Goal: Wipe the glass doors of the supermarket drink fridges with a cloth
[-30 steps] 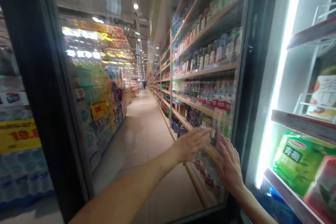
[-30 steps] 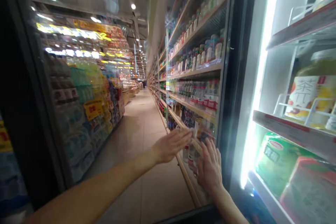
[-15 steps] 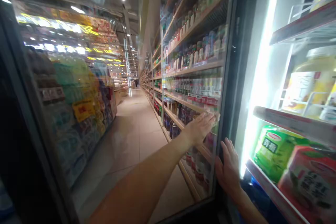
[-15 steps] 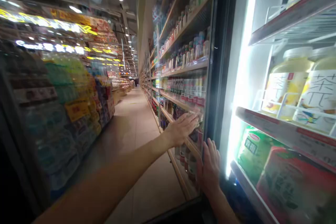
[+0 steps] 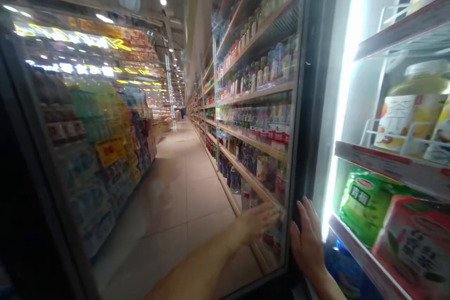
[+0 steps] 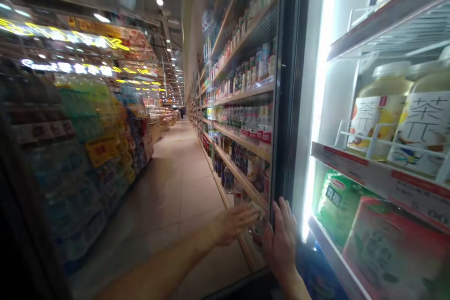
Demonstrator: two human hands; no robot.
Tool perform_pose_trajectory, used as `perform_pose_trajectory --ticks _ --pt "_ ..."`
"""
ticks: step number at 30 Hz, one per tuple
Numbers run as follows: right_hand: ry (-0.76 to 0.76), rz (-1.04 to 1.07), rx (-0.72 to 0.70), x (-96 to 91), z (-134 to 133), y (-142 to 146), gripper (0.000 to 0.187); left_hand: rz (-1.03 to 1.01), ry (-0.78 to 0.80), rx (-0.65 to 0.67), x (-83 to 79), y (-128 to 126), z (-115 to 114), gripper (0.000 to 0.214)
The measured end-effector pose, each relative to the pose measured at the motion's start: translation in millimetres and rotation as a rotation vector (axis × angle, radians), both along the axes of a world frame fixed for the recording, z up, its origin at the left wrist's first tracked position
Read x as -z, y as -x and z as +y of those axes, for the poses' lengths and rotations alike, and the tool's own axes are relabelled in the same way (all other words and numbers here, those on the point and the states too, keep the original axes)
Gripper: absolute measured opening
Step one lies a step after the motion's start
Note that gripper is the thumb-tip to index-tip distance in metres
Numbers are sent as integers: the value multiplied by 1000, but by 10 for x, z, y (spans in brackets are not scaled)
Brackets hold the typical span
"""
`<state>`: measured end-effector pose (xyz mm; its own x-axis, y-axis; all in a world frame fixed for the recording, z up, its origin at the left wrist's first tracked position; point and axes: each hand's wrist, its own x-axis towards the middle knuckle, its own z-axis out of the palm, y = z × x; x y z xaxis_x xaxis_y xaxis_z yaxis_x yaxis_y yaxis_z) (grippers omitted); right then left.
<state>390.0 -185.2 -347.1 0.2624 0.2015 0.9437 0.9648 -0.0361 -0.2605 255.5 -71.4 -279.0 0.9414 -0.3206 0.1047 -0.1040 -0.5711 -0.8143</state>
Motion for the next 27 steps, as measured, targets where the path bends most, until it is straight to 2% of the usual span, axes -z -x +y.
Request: perform_pose_trajectory --ticks 2,3,4,8,10,13,14,16,18,20,24,25,27 --pt "38 -23 -11 34 16 45 54 30 -10 35 211 251 49 44" --pt "53 -30 -15 45 26 67 55 9 -5 45 228 343 65 45" --pt "58 -33 -20 50 37 91 55 -34 9 37 185 407 74 46" --pt "36 -40 -48 9 109 241 56 -167 70 -45 -177 551 79 51" --pt "45 -66 -74 -29 163 346 57 -122 66 -35 -193 695 91 51" --pt "66 -160 -118 -117 259 486 59 -46 6 12 -122 973 130 48" --pt "65 -192 -127 -166 292 523 60 -58 -12 5 -156 1046 142 48" --pt "48 -224 -137 -301 353 590 61 -176 -28 -48 -359 1139 150 47" --pt "14 -209 -137 -470 407 660 62 -368 -25 -129 -655 1188 145 49" --pt "-19 -199 -143 -639 459 739 63 -471 -37 -170 -901 1243 143 50" --pt "-28 -273 -160 -880 555 873 64 -326 -129 -82 -1112 1417 178 46" --pt "-35 -293 -161 -921 579 894 64 -366 -135 -99 -1148 1452 192 46" --pt "-53 -307 -162 -989 623 926 64 -580 -117 -190 -1211 1502 213 47"
